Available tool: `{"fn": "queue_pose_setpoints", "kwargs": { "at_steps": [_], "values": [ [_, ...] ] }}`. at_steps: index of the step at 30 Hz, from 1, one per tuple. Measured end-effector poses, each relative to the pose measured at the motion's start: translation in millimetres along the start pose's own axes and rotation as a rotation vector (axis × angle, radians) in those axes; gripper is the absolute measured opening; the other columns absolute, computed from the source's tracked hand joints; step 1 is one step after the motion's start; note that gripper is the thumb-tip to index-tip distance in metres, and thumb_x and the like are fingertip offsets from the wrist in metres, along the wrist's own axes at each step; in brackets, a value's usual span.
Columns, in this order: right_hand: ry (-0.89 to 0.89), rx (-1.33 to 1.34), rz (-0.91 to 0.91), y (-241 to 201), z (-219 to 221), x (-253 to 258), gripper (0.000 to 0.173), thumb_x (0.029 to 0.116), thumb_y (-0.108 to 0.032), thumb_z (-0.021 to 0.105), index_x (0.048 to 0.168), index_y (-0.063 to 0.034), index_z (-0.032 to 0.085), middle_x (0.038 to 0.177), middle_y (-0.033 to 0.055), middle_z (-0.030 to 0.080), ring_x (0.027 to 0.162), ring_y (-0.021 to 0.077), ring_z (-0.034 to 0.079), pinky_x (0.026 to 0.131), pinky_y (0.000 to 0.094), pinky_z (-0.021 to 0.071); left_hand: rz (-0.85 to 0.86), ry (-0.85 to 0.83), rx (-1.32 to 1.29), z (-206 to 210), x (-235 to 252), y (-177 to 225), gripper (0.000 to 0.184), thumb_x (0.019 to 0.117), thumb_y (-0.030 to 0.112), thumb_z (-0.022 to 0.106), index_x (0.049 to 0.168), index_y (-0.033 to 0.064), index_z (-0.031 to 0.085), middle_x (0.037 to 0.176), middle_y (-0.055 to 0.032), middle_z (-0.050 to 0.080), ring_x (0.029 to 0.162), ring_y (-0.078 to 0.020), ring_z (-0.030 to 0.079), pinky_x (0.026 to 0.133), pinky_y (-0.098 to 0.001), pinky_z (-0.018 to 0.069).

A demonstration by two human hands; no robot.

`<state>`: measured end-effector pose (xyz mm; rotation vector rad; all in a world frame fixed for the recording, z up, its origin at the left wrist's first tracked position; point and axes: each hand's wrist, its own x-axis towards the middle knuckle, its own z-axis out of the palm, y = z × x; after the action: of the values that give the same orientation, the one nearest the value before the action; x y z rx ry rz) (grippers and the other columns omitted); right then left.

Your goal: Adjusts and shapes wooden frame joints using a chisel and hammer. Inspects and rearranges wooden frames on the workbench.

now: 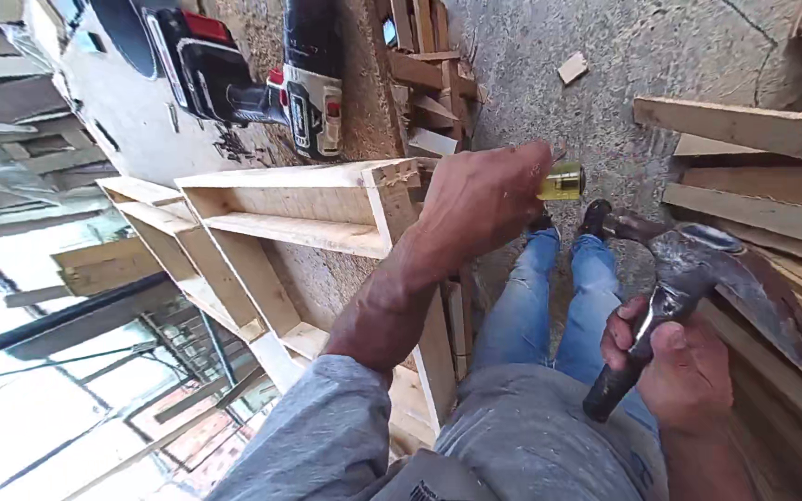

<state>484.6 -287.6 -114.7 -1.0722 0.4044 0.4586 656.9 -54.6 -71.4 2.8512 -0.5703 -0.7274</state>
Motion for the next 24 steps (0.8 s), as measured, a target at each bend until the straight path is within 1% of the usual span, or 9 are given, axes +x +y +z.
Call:
{"fn": "queue_pose_setpoints", "kwargs": {
  "at_steps": [3,6,9,13,15,17,20,22,24],
  "values": [
    [0.0,0.102,-0.06,3,8,7,0.039,0.1045,-0.051,0.052,0.12,-0.0174,0.063,0.077,-0.0047,0.064,0.057,0.0092,0.061,0.049,0.0259,0.0548,0.153,0.057,-0.059,15,-6,8,0.01,0.0882,0.024,0.069,0.086,0.0147,0.068,0.065,-0.0022,0.057,0.055,-0.0214,0.061,0.044,-0.0393,0.0444],
    [0.006,0.17,-0.047,6,9,10,0.049,0.1038,-0.058,0.047,0.128,-0.0173,0.062,0.077,-0.0039,0.065,0.055,0.0099,0.06,0.048,0.0267,0.0542,0.146,-0.02,-0.062,23,-5,9,0.012,0.0873,0.027,0.069,0.082,0.0162,0.067,0.062,-0.0005,0.056,0.054,-0.0201,0.06,0.044,-0.0386,0.0435],
    [0.012,0.148,-0.008,8,2,8,0.053,0.1025,-0.062,0.045,0.124,-0.0173,0.063,0.078,-0.0039,0.065,0.057,0.0096,0.061,0.049,0.0261,0.0549,0.089,0.011,-0.076,22,-4,1,0.011,0.0862,0.025,0.07,0.082,0.0151,0.066,0.062,-0.0009,0.056,0.054,-0.0199,0.06,0.045,-0.0382,0.0439],
    [0.013,0.102,-0.032,8,4,8,0.046,0.1031,-0.06,0.047,0.119,-0.0207,0.065,0.082,-0.0052,0.066,0.063,0.009,0.063,0.055,0.0253,0.0569,0.055,0.073,-0.142,24,-4,-2,0.01,0.0888,0.022,0.071,0.084,0.0143,0.067,0.066,-0.0006,0.057,0.059,-0.0178,0.06,0.048,-0.0362,0.0471],
    [0.006,0.145,-0.056,8,8,10,0.043,0.1031,-0.057,0.05,0.12,-0.0201,0.064,0.083,-0.0031,0.066,0.068,0.0134,0.065,0.062,0.0312,0.0598,0.039,0.067,-0.156,24,-4,-4,0.008,0.0883,0.02,0.071,0.086,0.014,0.067,0.067,-0.0011,0.058,0.061,-0.018,0.061,0.05,-0.0365,0.0483],
    [-0.013,0.2,-0.078,8,11,15,0.038,0.1033,-0.053,0.053,0.12,-0.0199,0.062,0.087,-0.0006,0.066,0.07,0.0173,0.068,0.064,0.0356,0.0629,0.032,0.058,-0.15,23,-5,-4,0.007,0.0884,0.02,0.07,0.086,0.0139,0.067,0.068,-0.0013,0.057,0.061,-0.0184,0.061,0.05,-0.0367,0.0479],
    [-0.006,0.222,-0.086,5,10,19,0.032,0.1041,-0.047,0.055,0.122,-0.0208,0.06,0.097,0.0013,0.07,0.065,0.014,0.068,0.055,0.0278,0.0611,0.036,0.043,-0.15,23,-6,-3,0.008,0.0882,0.021,0.071,0.088,0.0142,0.067,0.068,-0.0012,0.057,0.061,-0.0183,0.06,0.05,-0.0366,0.0476],
    [0.032,0.206,-0.077,4,6,18,0.03,0.104,-0.044,0.057,0.122,-0.0196,0.059,0.084,-0.0014,0.069,0.058,0.0115,0.065,0.049,0.0253,0.0577,0.046,0.035,-0.156,23,-6,-3,0.008,0.0877,0.021,0.072,0.087,0.0144,0.067,0.068,-0.0007,0.057,0.061,-0.0178,0.06,0.05,-0.0363,0.0479],
    [0.06,0.191,-0.061,5,5,17,0.03,0.1035,-0.046,0.057,0.118,-0.0196,0.059,0.074,-0.0046,0.063,0.052,0.0099,0.06,0.045,0.0258,0.0548,0.052,0.012,-0.159,23,-5,-2,0.009,0.0886,0.021,0.071,0.086,0.0146,0.066,0.067,-0.0001,0.056,0.06,-0.0171,0.059,0.05,-0.0355,0.0472]
  ]
}}
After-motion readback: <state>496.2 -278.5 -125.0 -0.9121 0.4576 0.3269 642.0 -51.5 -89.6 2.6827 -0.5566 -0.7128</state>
